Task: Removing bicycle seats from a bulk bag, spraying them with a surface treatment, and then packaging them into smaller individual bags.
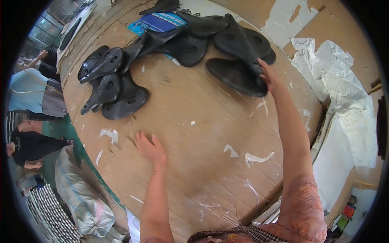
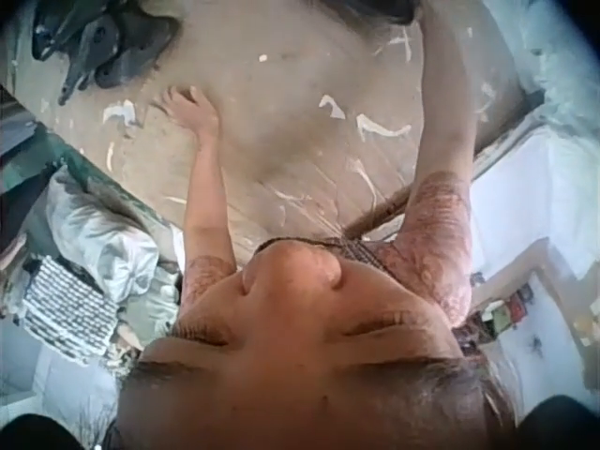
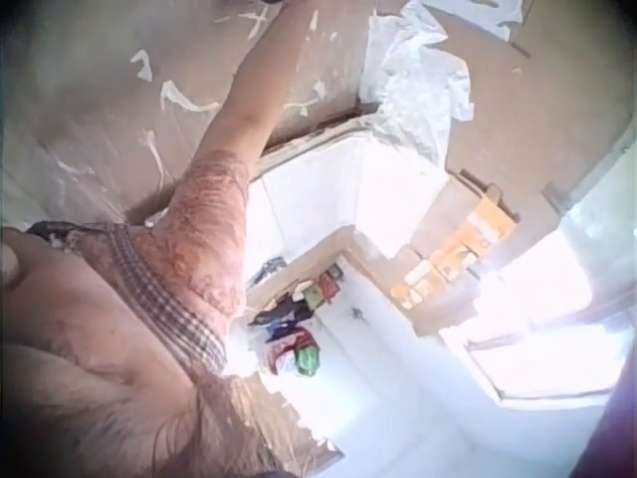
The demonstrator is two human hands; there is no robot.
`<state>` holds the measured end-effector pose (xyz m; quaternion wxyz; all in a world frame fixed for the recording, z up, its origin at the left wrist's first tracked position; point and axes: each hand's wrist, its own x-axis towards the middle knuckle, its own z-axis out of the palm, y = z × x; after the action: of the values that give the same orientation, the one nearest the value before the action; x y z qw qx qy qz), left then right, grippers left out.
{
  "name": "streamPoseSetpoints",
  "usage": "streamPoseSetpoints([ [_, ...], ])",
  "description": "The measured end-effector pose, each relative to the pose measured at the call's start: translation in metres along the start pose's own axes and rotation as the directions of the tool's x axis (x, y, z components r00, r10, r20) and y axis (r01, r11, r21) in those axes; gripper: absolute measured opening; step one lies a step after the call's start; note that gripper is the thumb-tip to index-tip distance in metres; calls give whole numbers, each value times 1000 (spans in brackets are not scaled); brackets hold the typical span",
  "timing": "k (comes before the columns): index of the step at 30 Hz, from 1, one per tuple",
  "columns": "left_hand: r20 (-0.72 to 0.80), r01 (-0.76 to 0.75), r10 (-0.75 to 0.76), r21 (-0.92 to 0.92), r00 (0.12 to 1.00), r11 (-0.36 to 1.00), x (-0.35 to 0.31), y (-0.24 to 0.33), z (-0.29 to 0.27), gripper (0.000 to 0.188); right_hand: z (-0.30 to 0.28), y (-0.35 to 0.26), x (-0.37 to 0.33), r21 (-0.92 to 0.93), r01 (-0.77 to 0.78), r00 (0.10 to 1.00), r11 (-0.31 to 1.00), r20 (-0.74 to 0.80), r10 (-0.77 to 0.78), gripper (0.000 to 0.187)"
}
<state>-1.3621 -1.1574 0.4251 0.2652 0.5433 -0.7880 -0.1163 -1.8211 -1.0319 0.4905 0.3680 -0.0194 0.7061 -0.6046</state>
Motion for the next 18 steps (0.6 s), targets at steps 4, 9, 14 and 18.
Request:
streamPoseSetpoints([
  [4,0,22,-22,36,1000,999,-4,1,3,43,130,-26,55,44,205,951,978,227,-210,66],
  [9,-15,19,-20,-69,1000,997,-6,7,6,43,264,-65,50,182,319,848,930,383,-366,80],
  [14,-56,-31,38,113,998,993,-2,12,8,41,184,-60,-40,339,108,704,934,638,-313,74],
  [18,4,-80,82,262,997,962,-1,-1,31,47,-5,-12,-179,386,1,756,922,603,-254,72],
])
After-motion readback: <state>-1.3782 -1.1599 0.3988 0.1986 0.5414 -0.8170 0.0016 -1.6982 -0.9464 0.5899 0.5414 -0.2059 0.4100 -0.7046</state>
